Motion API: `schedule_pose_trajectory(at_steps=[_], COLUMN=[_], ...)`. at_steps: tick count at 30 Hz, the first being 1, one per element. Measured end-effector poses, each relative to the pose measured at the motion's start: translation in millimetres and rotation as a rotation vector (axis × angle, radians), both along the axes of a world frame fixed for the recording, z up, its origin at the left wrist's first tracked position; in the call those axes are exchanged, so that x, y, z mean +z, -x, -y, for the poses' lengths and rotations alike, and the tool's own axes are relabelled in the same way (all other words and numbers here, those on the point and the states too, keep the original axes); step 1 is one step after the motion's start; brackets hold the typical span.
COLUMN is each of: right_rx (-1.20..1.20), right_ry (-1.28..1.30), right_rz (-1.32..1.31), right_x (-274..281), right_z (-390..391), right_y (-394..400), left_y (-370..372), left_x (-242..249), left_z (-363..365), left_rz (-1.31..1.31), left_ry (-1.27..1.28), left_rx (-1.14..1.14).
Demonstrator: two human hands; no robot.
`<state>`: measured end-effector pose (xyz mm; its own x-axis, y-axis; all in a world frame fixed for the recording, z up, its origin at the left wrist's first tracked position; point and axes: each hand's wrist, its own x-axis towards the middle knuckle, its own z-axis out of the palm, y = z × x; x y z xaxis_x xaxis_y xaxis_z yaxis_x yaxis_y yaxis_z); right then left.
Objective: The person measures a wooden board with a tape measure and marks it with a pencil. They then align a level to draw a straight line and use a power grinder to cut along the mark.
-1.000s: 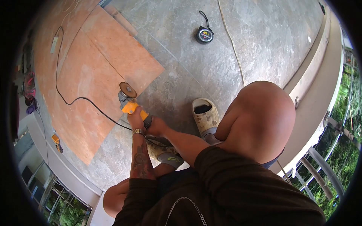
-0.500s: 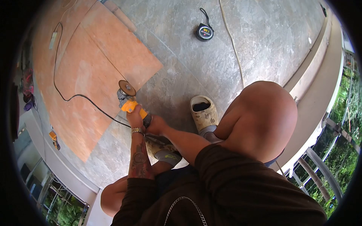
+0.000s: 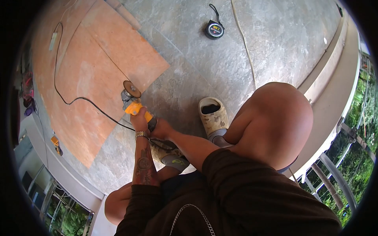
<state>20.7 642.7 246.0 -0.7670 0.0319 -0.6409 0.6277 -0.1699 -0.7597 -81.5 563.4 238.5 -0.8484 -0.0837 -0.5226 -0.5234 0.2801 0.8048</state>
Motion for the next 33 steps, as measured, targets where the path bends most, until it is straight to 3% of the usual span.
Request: schedule_pose_trajectory(at_steps=[21, 28, 31, 33], right_rx=[-0.015, 0.011, -0.004, 0.147], right_ry=[-0.073, -0.072, -0.079, -0.067], right_rz=[0.028, 0.058, -0.088, -0.246], right_x=[-17, 11, 28, 32], right_z=[15, 1, -2, -4], right_y=[-11, 0, 25, 48], left_y=[-9, -2, 26, 57], left_x=[-5, -20, 3, 34], left_z=[6, 19, 21, 28], left_rz=[0.027, -0.016, -0.134, -0.053], left_ry=[0.0, -0.112, -0.141, -0.196], left_rx=[0.002, -0.006, -0.01, 0.009])
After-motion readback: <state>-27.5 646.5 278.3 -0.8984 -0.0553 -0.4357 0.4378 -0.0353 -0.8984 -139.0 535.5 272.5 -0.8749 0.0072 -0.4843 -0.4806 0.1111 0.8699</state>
